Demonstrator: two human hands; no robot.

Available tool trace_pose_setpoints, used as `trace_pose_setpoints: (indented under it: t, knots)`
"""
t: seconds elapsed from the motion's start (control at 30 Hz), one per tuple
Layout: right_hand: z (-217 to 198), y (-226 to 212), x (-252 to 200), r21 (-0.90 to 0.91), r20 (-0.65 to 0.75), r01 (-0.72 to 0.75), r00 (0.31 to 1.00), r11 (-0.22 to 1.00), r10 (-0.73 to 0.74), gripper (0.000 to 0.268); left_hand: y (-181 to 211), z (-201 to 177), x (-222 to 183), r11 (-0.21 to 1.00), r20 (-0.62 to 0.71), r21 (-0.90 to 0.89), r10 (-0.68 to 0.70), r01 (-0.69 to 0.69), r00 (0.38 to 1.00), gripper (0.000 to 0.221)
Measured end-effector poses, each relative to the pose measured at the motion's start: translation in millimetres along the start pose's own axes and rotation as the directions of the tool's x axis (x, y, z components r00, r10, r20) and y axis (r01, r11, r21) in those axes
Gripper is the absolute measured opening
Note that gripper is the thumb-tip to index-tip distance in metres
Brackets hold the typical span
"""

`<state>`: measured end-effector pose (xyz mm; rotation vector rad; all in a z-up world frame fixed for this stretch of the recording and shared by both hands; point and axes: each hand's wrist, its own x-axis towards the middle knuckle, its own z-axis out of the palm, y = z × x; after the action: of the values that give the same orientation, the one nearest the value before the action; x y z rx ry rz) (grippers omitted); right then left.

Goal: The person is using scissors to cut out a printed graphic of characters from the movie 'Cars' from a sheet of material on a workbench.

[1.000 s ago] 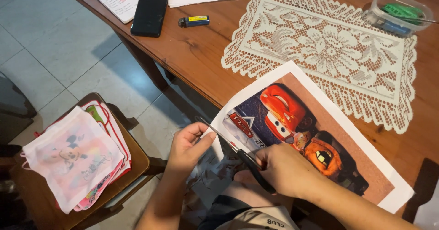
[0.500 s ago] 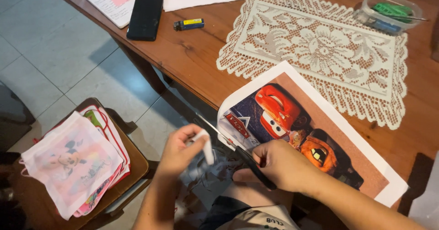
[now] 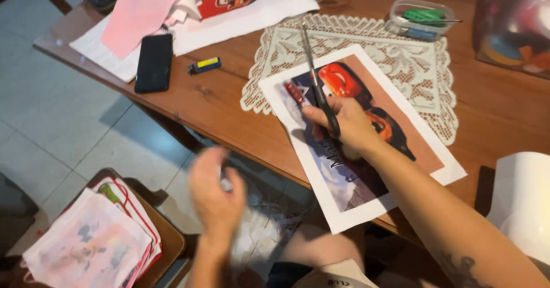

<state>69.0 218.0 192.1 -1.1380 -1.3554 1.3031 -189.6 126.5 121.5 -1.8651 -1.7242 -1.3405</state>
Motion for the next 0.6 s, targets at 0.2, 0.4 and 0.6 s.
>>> trace_pose_setpoints:
  t: [0.2,0.4,0.6]
  knots:
    - [-13.9,-73.5,-75.6,-0.209,-0.213,-0.121,0.974,0.970,0.075,0.035,77.7,1.0,11.6,0.795,0.327,-0.538,0.503,-0.280,0.800,0.044]
    - [-69.6,-28.8,-177.5,-0.499,-0.249,-0.274,0.954,0.822,0.167,0.028,79.9,15.1,6.1,0.653,0.448,-0.529,0.758,-0.542,0.475,0.095]
    - [-111.6,37.8,-238.5,-0.431,-0.365,-0.348,0.911,0.832,0.192,0.029,85.8,29.5,-4.6,0.551,0.260,-0.673,0.800,-0.493,0.540,0.033]
